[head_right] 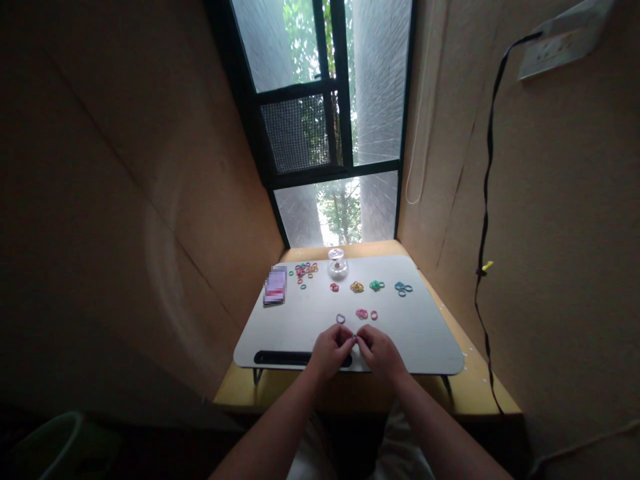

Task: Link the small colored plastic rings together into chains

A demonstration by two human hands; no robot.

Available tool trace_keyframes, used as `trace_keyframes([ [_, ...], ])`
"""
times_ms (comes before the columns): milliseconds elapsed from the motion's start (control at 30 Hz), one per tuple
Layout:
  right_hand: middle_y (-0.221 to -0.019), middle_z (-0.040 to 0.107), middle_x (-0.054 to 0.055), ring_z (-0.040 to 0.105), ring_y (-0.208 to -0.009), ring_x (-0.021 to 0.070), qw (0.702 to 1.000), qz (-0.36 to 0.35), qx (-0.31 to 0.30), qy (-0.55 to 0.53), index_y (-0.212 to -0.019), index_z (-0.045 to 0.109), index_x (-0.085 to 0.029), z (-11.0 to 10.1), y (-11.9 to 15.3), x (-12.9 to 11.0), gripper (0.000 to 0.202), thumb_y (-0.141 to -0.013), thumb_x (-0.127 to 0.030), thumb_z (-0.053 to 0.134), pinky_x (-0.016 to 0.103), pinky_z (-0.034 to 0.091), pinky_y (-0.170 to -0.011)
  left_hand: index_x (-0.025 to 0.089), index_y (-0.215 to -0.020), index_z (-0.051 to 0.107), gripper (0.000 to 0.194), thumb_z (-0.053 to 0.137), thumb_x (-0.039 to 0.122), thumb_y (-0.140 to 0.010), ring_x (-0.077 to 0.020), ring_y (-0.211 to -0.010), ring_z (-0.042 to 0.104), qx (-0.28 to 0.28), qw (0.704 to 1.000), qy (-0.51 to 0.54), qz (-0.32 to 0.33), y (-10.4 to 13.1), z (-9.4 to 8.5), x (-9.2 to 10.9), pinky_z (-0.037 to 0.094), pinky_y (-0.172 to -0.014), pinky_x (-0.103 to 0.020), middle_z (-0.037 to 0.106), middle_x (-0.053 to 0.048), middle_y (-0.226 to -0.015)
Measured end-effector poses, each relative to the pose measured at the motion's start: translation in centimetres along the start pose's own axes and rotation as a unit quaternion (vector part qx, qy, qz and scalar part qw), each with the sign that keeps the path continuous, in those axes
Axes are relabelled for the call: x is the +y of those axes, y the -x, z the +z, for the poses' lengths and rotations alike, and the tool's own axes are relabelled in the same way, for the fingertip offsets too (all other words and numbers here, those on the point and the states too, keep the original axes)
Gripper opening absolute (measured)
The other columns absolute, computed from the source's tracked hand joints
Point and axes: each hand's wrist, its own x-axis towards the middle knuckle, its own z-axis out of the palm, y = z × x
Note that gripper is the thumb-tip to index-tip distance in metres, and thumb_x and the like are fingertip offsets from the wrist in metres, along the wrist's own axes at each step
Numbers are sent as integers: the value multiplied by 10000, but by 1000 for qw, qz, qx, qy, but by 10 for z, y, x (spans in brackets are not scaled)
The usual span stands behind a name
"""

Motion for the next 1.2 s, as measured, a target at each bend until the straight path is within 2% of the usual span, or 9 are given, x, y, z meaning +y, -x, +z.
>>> trace_keyframes([
  [633, -707, 599, -8, 559, -657, 161, 1000, -2, 9, 2, -828, 542, -218, 2, 1, 6, 107, -884, -289, 486, 272, 436, -634, 175, -838, 646, 157, 624, 328, -812, -112, -610, 546, 8, 1000, -18, -3, -1, 1, -1, 397, -583, -222, 625, 13, -674],
  [867, -690, 574, -13, 554, -641, 157, 1000, -7, 18, -1, -837, 510, -225, 3, 1, 9, 73, -875, -284, 490, 271, 438, -623, 194, -1008, 645, 225, 623, 287, -804, -104, -630, 593, -17, 999, 40, 1, 0, 1, -1, 456, -595, -217, 709, -13, -876],
  [1200, -657, 568, -17, 540, -591, 150, 1000, 1, 28, 14, -788, 498, -225, -1, 0, 1, 106, -858, -304, 504, 264, 409, -583, 185, -994, 658, 220, 620, 272, -796, -94, -588, 566, -34, 999, 36, 10, 0, -1, 1, 436, -568, -213, 721, -19, -857],
])
